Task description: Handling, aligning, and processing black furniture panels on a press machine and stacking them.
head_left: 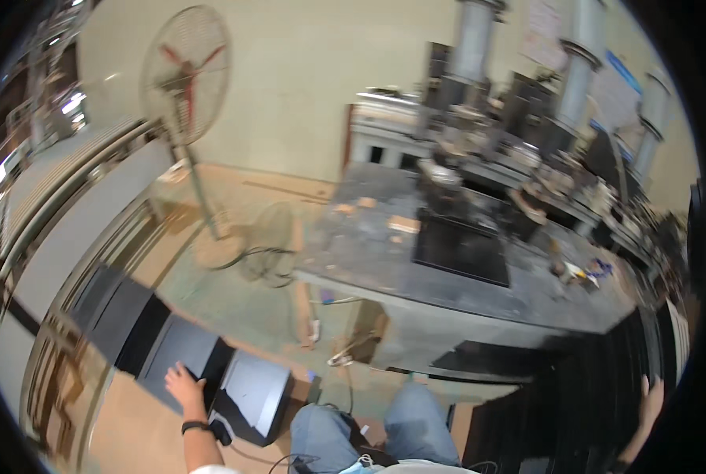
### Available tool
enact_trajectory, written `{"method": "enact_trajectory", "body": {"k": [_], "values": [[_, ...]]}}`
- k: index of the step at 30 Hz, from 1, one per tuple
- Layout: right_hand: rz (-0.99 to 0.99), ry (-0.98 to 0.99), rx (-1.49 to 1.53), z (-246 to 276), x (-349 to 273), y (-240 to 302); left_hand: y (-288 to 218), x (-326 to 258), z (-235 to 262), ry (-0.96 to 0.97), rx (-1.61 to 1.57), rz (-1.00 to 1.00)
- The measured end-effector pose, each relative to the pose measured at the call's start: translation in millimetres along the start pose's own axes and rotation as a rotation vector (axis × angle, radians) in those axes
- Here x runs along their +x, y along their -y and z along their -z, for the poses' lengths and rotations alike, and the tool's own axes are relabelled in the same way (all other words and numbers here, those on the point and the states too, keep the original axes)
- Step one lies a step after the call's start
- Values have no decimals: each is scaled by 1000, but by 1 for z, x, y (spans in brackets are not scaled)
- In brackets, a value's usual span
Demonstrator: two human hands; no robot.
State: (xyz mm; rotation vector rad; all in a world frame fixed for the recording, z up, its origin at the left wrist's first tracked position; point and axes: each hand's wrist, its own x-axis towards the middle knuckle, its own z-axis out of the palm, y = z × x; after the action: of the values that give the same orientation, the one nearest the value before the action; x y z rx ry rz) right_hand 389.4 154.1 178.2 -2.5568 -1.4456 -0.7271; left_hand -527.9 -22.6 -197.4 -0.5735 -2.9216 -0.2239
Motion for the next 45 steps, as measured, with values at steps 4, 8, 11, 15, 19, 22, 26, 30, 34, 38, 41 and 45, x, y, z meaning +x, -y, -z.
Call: {"method": "enact_trajectory", "body": {"k": [4,8,11,15,19,22,26,30,34,38,41,45], "values": [[240,-342,95,-2,-18,15,-117,-15,44,-301,-395,-487],[384,-355,241,43,-50,80,-322,-91,169,-287,-900,-1125],[617,-416,408,54,-47,137,-464,-129,176,-127,-868,-1464],[855,-502,647,47,-22,213,-554,-139,132,-111,-613,-1375],[960,-301,833,5,-2,277,-570,-136,125,43,-364,-1375],[1001,-255,899,-35,10,327,-544,-155,137,2,-493,-1399],[1030,-300,813,-85,12,385,-452,-177,159,-188,-620,-1453],[1044,-132,600,-133,6,426,-329,-162,160,-322,-508,-1464],[1056,109,545,-143,15,472,-196,-155,157,-375,-431,-1247],[1147,234,610,-141,41,472,-84,-158,140,-231,-251,-828],[1137,392,538,-131,44,462,-28,-143,124,-222,-90,-595],[987,361,591,-148,38,478,21,-124,108,-323,-6,-386]]}}
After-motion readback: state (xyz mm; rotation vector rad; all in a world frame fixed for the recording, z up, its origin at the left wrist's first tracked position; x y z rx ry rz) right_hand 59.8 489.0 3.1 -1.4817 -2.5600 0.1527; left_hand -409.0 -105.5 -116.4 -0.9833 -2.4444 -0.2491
